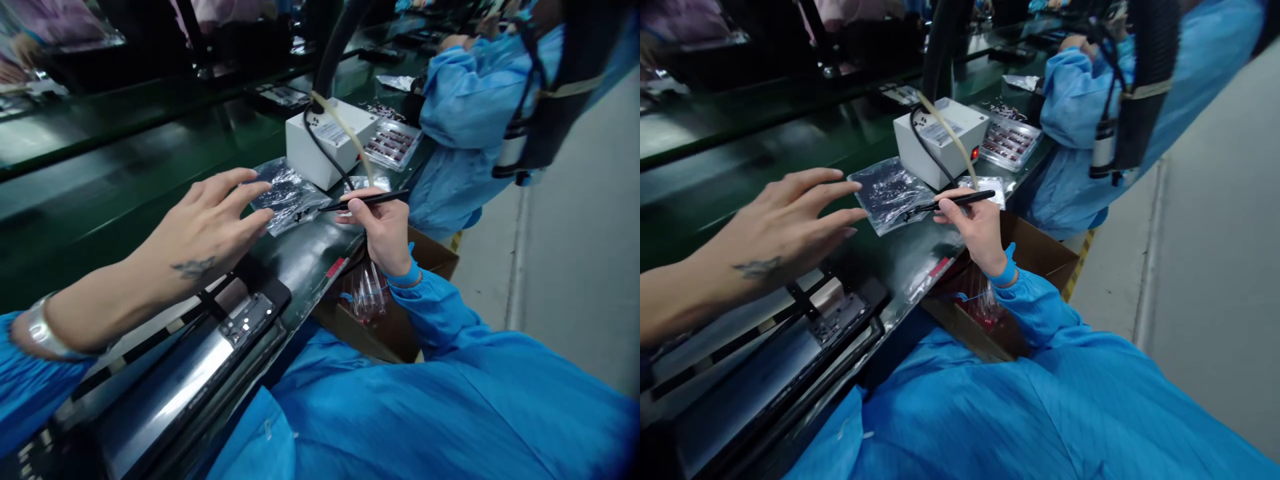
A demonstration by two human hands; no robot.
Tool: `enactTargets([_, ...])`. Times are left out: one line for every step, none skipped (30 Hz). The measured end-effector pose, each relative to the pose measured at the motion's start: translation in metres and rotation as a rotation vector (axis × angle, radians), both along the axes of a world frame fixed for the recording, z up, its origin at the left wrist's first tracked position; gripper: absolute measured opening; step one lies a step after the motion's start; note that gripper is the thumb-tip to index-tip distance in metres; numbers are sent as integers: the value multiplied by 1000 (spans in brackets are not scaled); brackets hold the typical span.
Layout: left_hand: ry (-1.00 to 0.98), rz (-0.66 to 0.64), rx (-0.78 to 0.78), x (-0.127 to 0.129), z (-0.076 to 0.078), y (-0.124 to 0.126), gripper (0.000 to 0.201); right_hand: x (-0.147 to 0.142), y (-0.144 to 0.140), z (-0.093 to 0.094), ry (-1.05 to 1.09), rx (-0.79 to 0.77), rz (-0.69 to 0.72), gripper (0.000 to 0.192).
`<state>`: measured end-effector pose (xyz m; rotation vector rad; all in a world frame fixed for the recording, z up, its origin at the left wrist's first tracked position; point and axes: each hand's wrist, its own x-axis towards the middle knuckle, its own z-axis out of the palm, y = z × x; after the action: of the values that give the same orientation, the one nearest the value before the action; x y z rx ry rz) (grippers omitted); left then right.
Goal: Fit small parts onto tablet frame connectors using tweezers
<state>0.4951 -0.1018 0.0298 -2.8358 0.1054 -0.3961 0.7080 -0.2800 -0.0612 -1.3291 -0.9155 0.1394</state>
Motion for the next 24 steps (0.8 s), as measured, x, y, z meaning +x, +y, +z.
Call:
enactTargets([17,-55,28,14,2,-4,31,0,-12,3,31,32,-7,29])
enactTargets([38,-113,34,31,2,-9,32,0,-25,6,51,63,-18,29])
enactTargets([64,-171,16,50,2,-17,33,1,-39,7,59,97,-37,28])
enactTargets([93,-226,-33,71,0,-25,34,4,-54,7,55,135,-65,25])
enactTargets([119,-274,-114,94,-4,-37,34,7,-69,6,40,178,-102,22])
enactTargets([138,-311,-226,116,-8,-50,34,11,-83,4,25,227,-150,19])
enactTargets([147,-333,-374,139,-14,-66,33,17,-96,1,25,281,-208,16])
enactTargets([160,-334,-558,160,-21,-83,32,24,-108,-3,50,340,-269,14])
enactTargets([179,-315,-774,180,-28,-102,33,33,-119,-7,107,399,-321,15])
enactTargets([213,-277,-1018,198,-35,-121,36,42,-129,-12,198,460,-357,17])
enactTargets([271,-229,-1274,214,-41,-140,41,52,-137,-15,317,522,-369,20])
enactTargets([332,-188,-1517,227,-47,-158,46,62,-143,-19,452,582,-356,21])
enactTargets([386,-159,-1726,238,-51,-173,48,71,-148,-21,588,635,-326,20])
enactTargets([424,-141,-1889,246,-54,-186,49,79,-151,-23,715,684,-289,19])
enactTargets([443,-134,-2003,253,-55,-196,49,87,-153,-24,823,725,-258,19])
enactTargets([453,-134,-2073,256,-56,-203,47,93,-154,-25,901,758,-240,21])
enactTargets([454,-137,-2113,256,-55,-207,46,99,-153,-26,951,784,-233,25])
enactTargets([451,-140,-2135,253,-54,-209,45,104,-151,-27,974,805,-233,28])
enactTargets([447,-144,-2146,247,-52,-208,45,109,-149,-28,981,821,-234,31])
enactTargets([439,-153,-2154,238,-50,-204,45,114,-147,-30,982,829,-236,31])
enactTargets([427,-162,-2158,225,-48,-199,46,119,-146,-31,978,835,-235,30])
enactTargets([410,-165,-2156,210,-45,-191,46,122,-145,-32,965,841,-221,27])
enactTargets([392,-160,-2145,192,-42,-181,46,124,-146,-33,937,847,-182,22])
enactTargets([377,-151,-2118,171,-38,-169,46,124,-146,-34,905,853,-121,17])
